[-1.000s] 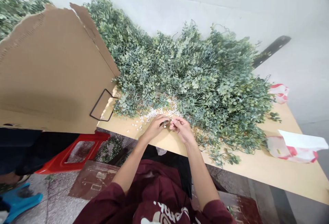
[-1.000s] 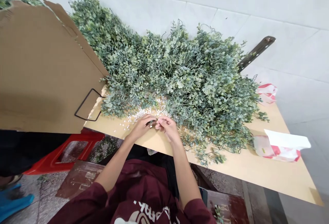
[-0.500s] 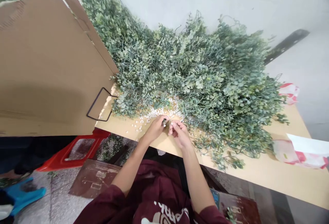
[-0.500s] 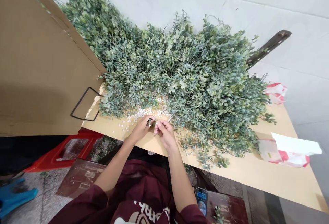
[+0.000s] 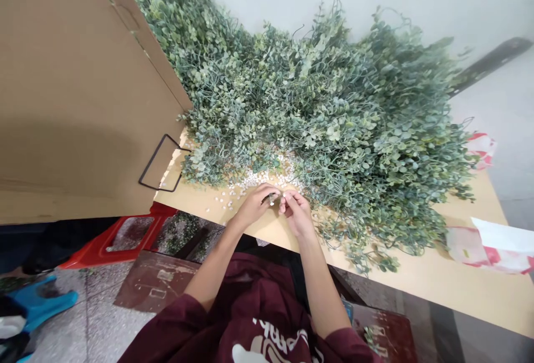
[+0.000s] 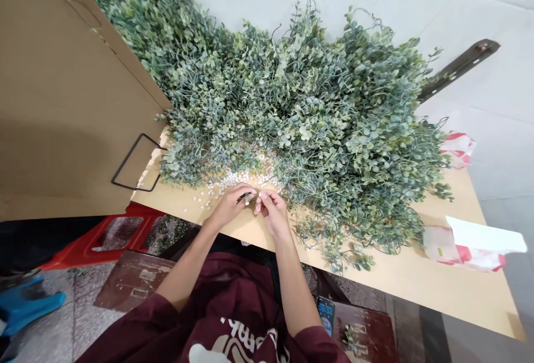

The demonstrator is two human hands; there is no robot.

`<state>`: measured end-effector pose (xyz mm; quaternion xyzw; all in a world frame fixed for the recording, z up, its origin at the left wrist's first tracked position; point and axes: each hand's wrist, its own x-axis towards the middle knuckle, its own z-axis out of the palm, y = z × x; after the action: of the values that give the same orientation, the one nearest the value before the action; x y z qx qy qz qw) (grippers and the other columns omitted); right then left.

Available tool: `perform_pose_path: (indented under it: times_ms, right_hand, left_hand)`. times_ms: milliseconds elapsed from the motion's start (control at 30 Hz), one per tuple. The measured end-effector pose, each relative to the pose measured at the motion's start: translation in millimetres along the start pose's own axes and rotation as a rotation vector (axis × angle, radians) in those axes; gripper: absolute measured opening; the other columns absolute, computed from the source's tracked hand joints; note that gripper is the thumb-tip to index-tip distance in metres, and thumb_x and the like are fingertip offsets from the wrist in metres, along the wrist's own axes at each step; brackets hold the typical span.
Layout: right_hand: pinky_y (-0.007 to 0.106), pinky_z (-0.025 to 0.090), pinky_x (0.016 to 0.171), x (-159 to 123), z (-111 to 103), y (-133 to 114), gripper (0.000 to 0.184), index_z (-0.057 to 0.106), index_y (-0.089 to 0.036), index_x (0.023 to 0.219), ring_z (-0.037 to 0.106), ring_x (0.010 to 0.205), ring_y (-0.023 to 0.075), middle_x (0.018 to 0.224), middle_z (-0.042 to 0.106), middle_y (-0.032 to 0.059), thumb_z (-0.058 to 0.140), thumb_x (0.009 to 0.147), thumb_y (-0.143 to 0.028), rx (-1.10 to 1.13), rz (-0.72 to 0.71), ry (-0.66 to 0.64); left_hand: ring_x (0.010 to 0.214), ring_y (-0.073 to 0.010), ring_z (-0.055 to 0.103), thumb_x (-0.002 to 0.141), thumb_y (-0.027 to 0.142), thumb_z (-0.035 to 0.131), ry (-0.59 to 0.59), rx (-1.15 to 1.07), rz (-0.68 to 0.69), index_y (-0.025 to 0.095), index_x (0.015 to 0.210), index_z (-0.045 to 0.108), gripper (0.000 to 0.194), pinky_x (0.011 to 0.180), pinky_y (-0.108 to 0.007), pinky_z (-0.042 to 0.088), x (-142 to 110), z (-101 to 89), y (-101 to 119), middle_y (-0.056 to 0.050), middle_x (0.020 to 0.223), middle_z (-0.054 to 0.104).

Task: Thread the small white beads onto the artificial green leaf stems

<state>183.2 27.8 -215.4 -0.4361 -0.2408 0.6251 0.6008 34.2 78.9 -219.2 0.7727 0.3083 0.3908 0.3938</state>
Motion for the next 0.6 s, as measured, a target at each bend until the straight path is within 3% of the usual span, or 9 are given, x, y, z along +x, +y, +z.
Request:
perform_pose_path:
  times_ms: [600]
  right_hand:
    - [0.021,0.044,0.054,-3.0,0.8,1.0,0.013,0.065,-0.018,0.080,0.051,0.053,0.0076,0.067,0.058,-0.0024,0.071,0.079,-0.030,-0.012,-0.015,-0.025]
  left_hand:
    - [0.090,-0.0161,0.057,0.095,0.023,0.050,-0.014,0.050,-0.054,0.017,0.093,0.061,0.013,0.084,-0.027,0.045,0.2,-1.6,6.8,-0.006,0.094,0.061]
